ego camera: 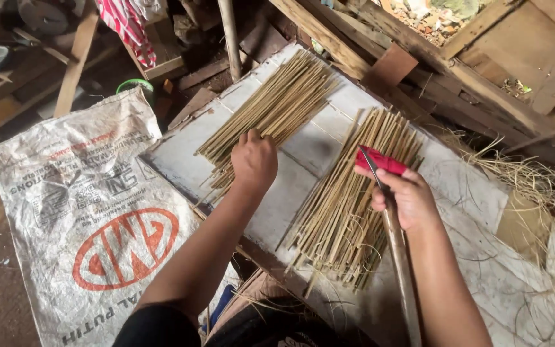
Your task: The person uses a red-handled knife to peel the outer layer off thin bamboo sticks. They hold each stick with their left hand and scrape the knife along its length with their right hand, creating thin shavings. The peeled sticks are placed in a pile on the table.
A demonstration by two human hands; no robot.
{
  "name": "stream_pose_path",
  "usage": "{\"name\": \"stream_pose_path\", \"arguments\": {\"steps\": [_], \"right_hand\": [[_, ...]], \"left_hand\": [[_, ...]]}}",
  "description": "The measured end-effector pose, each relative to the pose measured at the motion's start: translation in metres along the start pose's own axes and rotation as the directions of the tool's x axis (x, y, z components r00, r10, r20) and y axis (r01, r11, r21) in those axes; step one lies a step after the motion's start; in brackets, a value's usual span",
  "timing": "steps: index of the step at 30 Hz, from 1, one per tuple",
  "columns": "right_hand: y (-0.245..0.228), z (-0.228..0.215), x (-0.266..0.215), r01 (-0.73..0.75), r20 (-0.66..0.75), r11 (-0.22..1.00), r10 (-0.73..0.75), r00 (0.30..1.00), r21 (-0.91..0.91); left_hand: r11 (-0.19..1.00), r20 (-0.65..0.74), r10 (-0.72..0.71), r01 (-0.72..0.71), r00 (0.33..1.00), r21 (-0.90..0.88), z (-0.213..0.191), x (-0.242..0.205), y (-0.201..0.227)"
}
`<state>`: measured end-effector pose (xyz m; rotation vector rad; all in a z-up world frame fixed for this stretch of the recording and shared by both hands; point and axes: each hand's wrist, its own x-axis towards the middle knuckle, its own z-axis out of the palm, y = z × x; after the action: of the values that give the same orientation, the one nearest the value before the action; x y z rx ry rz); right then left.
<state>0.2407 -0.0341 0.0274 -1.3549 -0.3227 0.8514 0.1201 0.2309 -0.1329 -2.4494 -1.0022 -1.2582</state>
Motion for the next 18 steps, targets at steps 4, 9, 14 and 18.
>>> {"name": "stream_pose_path", "arguments": {"steps": [4,9,14,18], "right_hand": [[0.000,-0.028,-0.030,0.024,0.009,0.999,-0.024,1.000,-0.025],[0.003,-0.095,-0.085,0.048,0.203,0.979,-0.089,0.975,0.199],[0.021,-0.133,-0.135,0.084,-0.061,0.988,-0.077,0.995,0.132],[0.032,-0.129,-0.155,0.153,-0.045,0.970,-0.147,0.988,0.191]], "left_hand": [[1.000,-0.031,-0.015,0.015,0.999,-0.001,-0.056,0.014,-0.010],[0.765,0.291,-0.515,0.585,0.807,-0.270,-0.172,0.005,-0.048],[0.554,0.457,-0.577,0.736,0.677,-0.389,-0.162,-0.013,-0.046],[0.483,0.508,-0.555,0.752,0.659,-0.449,-0.138,0.005,-0.027]]}}
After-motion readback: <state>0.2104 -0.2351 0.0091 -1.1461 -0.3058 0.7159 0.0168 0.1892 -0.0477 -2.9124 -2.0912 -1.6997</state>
